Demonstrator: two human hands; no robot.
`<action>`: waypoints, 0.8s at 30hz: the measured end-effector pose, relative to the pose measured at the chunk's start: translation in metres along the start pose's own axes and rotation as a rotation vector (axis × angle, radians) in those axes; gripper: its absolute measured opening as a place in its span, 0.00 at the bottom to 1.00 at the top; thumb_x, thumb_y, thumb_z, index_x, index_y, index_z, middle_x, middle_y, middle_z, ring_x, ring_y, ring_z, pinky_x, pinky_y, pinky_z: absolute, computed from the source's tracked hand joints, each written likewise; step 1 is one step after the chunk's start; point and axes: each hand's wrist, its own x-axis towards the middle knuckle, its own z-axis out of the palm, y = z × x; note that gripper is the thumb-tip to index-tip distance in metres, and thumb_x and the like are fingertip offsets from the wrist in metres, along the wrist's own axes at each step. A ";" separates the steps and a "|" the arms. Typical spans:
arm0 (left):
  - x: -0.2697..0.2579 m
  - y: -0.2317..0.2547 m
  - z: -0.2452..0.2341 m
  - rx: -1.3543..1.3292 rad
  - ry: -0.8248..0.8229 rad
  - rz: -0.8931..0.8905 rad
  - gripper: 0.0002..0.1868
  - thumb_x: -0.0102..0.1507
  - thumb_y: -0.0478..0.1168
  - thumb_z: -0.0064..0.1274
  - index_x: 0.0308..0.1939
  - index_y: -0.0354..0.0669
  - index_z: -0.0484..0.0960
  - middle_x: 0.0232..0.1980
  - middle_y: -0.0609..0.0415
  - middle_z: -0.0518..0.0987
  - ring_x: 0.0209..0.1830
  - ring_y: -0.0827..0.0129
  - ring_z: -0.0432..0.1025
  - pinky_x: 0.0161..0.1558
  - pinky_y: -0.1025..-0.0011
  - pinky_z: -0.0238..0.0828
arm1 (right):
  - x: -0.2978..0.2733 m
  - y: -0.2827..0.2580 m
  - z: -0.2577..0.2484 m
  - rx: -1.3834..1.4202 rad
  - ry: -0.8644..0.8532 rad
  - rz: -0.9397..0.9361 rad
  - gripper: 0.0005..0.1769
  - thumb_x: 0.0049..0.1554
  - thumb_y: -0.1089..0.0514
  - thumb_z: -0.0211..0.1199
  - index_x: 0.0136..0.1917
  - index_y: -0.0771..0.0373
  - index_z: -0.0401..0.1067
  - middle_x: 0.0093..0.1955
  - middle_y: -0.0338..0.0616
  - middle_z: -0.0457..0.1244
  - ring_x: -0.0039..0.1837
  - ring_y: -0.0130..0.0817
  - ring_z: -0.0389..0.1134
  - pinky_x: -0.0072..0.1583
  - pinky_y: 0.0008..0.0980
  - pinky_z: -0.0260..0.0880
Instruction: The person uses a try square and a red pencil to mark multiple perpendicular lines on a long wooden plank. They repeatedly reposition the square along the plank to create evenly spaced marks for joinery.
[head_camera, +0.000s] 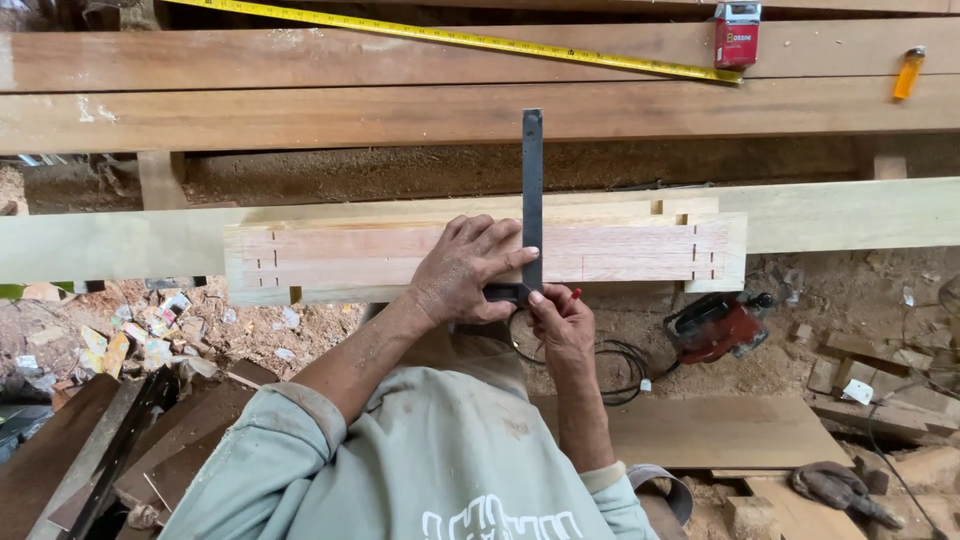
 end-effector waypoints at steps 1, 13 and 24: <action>0.000 0.000 0.000 0.001 -0.002 -0.002 0.45 0.43 0.61 0.67 0.65 0.66 0.77 0.68 0.53 0.69 0.65 0.54 0.63 0.66 0.51 0.56 | 0.000 -0.001 0.000 -0.002 0.001 0.005 0.07 0.57 0.61 0.68 0.50 0.65 0.77 0.33 0.47 0.66 0.32 0.28 0.66 0.31 0.14 0.56; -0.002 -0.002 0.005 0.015 -0.018 0.021 0.46 0.45 0.61 0.66 0.68 0.65 0.75 0.69 0.52 0.68 0.65 0.53 0.61 0.67 0.50 0.54 | -0.020 -0.079 -0.015 -0.680 0.194 -0.317 0.24 0.70 0.39 0.47 0.53 0.52 0.79 0.35 0.43 0.68 0.43 0.36 0.70 0.50 0.38 0.69; -0.001 -0.001 0.007 0.051 -0.013 0.040 0.48 0.45 0.61 0.67 0.70 0.64 0.74 0.69 0.50 0.67 0.66 0.52 0.60 0.67 0.50 0.54 | 0.008 -0.088 0.020 -0.227 0.102 -0.355 0.13 0.65 0.57 0.60 0.55 0.70 0.75 0.43 0.54 0.71 0.44 0.33 0.73 0.45 0.28 0.76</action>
